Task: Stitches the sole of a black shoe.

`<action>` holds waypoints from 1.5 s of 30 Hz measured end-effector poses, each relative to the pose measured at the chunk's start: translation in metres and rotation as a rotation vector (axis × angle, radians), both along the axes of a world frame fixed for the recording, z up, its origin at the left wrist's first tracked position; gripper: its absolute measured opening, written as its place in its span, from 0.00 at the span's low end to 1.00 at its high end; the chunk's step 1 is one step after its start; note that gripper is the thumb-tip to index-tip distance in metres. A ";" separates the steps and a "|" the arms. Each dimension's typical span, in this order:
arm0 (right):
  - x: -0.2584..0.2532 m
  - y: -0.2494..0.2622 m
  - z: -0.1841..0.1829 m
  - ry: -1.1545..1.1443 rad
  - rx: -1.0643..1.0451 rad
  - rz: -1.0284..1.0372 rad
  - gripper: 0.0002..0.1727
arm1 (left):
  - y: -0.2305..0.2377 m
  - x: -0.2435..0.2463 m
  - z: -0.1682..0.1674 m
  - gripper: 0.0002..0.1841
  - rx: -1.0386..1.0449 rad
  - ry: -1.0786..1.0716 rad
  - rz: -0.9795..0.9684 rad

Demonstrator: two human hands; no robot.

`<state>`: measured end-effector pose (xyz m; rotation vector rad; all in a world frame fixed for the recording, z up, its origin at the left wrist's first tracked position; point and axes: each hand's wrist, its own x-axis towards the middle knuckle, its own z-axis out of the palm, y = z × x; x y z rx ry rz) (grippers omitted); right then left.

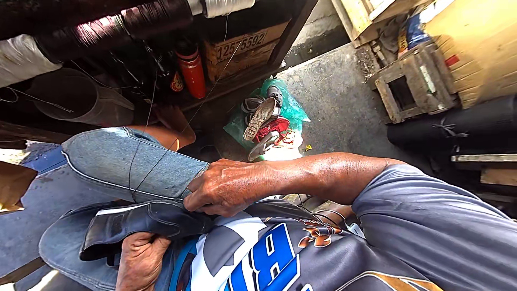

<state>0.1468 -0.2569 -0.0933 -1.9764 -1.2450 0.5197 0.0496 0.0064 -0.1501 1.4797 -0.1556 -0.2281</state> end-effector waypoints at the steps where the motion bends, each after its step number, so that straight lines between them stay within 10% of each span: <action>1: -0.001 0.000 0.000 -0.008 0.001 0.001 0.09 | 0.000 0.000 0.001 0.10 0.008 0.000 -0.008; 24: 0.017 -0.004 0.000 0.187 -0.047 0.039 0.08 | -0.005 0.005 0.007 0.10 0.194 -0.083 -0.052; 45: 0.043 -0.066 -0.036 0.031 -0.006 -0.639 0.15 | -0.008 0.009 0.003 0.09 0.169 -0.074 -0.019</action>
